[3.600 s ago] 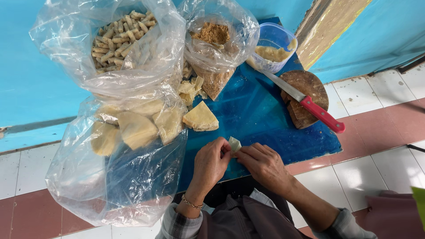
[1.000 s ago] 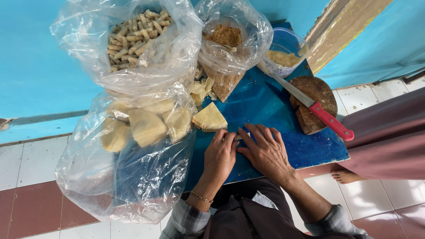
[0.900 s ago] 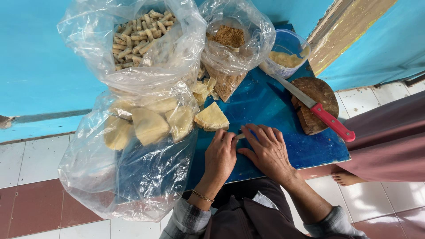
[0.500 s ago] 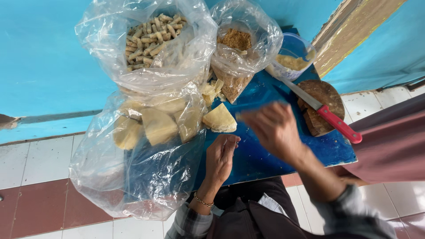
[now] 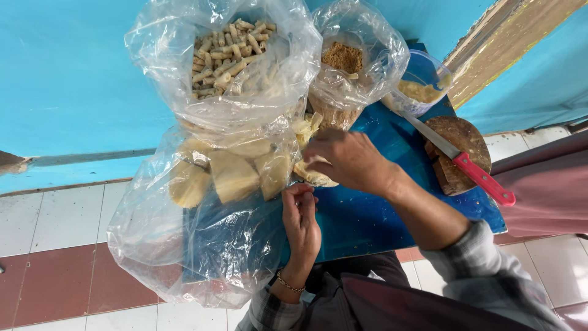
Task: The person flattens pieces of dough by hand on a blue table, spoons brown filling from a plastic bag onto a flattened dough piece, folds the dough over the filling, and stacks the finished filled pieces on the table.
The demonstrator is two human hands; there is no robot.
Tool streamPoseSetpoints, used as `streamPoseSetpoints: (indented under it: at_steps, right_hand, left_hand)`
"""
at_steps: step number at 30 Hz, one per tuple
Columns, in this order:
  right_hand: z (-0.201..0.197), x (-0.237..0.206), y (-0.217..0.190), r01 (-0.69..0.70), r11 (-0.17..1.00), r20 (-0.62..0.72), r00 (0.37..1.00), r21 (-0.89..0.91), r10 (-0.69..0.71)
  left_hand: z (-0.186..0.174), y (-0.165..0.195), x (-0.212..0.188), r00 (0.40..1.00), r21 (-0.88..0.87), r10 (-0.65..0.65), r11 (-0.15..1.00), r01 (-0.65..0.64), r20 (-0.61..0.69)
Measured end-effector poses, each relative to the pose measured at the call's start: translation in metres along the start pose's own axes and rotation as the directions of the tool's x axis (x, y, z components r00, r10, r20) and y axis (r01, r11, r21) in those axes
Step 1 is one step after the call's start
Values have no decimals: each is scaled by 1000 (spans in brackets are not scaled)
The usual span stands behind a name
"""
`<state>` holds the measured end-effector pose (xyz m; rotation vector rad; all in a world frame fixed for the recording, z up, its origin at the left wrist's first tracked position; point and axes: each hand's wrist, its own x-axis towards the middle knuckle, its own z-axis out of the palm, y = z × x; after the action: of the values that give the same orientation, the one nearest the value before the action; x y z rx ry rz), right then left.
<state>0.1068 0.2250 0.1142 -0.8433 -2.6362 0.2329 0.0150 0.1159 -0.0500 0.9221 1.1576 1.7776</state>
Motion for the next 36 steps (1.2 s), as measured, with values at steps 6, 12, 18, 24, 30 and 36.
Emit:
streamPoseSetpoints:
  at_steps: [6,12,18,24,30,36]
  right_hand:
    - [51,-48,33,-26,996,-104,994,91,35]
    - [59,-53,56,-150,953,-17,987,264,161]
    - [56,-43,69,-290,924,124,956,251,266]
    - [59,-34,84,-355,887,237,926,294,292]
    - [63,-34,99,-427,809,302,897,403,323]
    - [82,-34,115,-516,590,289,851,621,439]
  left_hand:
    - [1,-6,-2,999,22,30,999,-29,-35]
    - [6,13,-8,976,440,209,873,-211,54]
    - [16,23,-7,923,661,338,652,-371,185]
    - [20,15,-5,947,750,226,578,-320,230]
    - [18,10,-6,932,758,273,548,-355,239]
    - [24,17,-8,922,880,282,320,-351,265]
